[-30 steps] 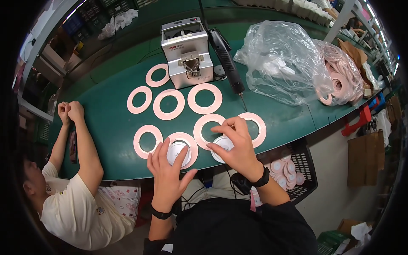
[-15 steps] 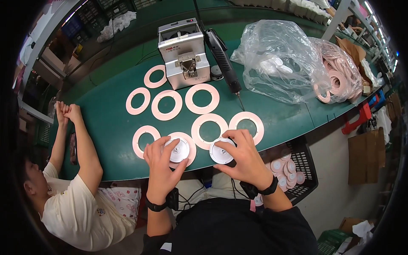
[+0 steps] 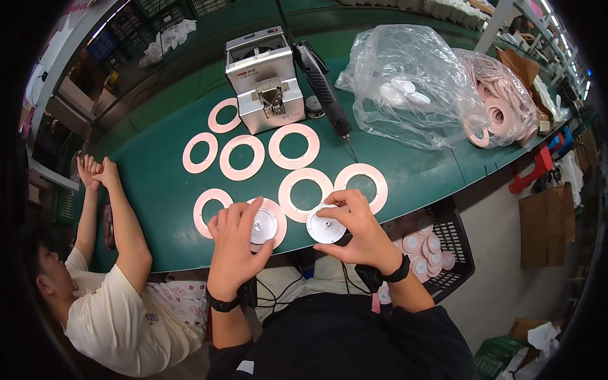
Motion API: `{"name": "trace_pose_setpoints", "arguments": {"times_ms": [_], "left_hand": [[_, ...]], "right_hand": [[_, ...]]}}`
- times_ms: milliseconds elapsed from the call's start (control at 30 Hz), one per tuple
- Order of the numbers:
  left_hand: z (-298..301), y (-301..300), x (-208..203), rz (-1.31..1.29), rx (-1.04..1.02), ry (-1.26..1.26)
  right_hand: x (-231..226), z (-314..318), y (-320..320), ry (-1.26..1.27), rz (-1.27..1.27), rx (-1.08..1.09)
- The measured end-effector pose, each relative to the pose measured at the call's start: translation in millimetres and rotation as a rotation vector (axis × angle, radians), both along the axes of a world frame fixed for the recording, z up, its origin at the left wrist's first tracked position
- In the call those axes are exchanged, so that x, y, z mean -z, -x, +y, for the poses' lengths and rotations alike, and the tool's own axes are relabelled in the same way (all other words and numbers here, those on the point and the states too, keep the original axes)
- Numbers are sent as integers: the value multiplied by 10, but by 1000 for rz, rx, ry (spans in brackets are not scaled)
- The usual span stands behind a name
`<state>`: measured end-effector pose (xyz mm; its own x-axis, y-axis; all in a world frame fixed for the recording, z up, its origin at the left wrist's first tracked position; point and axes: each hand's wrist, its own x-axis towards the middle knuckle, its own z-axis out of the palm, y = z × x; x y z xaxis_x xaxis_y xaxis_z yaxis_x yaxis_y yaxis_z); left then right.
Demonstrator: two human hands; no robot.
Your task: Apply adhesive rings onto circular plastic components and organize them on the workbench using a handheld tool.
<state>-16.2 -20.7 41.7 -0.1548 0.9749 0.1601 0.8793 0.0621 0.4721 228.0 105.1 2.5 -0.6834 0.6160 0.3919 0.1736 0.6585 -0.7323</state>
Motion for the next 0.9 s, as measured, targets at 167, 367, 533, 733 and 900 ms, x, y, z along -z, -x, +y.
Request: {"name": "trace_pose_setpoints", "arguments": {"times_ms": [167,367,533,733,900], "left_hand": [[-7,18,-40,5,-1,88],[-1,-97,-197,5,64,16],[42,-582,-290,-204,262,-206],[128,-828,-145,-373,298,-314],[109,-871,-33,-446,368,-238]], "right_hand": [[11,33,-114,82,154,-24],[56,-174,28,688,666,-239],[6,-413,110,1053,773,-370],[8,-398,-98,1240,716,-401],[0,-464,-262,1354,652,-311]]}}
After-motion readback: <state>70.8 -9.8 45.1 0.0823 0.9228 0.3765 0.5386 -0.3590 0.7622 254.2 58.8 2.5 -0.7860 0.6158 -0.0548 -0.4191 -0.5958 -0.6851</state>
